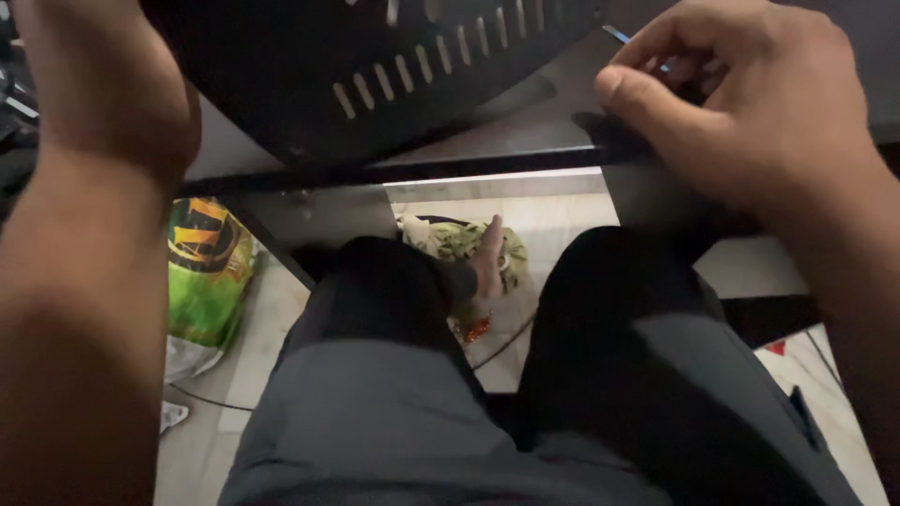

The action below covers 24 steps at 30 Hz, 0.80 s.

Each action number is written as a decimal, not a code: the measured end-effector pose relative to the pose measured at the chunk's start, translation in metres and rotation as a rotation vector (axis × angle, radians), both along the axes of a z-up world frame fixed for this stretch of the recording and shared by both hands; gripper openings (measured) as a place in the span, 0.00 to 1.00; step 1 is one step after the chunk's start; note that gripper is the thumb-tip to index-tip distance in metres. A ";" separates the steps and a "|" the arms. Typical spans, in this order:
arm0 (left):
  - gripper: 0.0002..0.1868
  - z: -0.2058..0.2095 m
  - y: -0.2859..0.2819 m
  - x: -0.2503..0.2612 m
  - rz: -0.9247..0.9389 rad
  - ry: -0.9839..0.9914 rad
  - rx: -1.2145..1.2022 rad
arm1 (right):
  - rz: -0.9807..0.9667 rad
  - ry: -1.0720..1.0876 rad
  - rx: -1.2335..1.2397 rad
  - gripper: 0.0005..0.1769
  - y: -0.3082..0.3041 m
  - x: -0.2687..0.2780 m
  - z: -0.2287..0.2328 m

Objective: The person uses a small screwdriver to remove screws from the black cover of a white electronic device, then separates the cover from the main body and removes a metal bracket from the interior.

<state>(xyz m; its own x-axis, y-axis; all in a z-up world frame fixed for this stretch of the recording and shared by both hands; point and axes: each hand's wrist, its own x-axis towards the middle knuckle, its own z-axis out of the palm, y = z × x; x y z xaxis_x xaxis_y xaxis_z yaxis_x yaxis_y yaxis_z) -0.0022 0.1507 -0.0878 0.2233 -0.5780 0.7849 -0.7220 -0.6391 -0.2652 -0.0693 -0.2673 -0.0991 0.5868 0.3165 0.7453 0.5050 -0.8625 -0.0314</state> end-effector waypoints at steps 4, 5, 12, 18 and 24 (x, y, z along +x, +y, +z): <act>0.22 -0.012 -0.006 0.006 -0.002 -0.053 0.030 | -0.094 0.062 -0.023 0.14 -0.001 0.007 -0.002; 0.22 -0.014 -0.008 0.007 -0.004 -0.062 0.035 | -0.123 0.128 0.006 0.15 -0.001 0.009 -0.001; 0.24 -0.014 -0.008 -0.004 -0.041 -0.087 0.070 | -0.140 0.103 -0.062 0.17 0.005 0.000 0.000; 0.26 -0.011 -0.013 -0.014 -0.086 -0.088 0.082 | -0.165 0.222 0.023 0.16 0.003 0.002 -0.003; 0.22 -0.010 -0.012 -0.018 -0.154 0.065 0.046 | -0.050 0.012 -0.097 0.14 -0.004 0.004 -0.010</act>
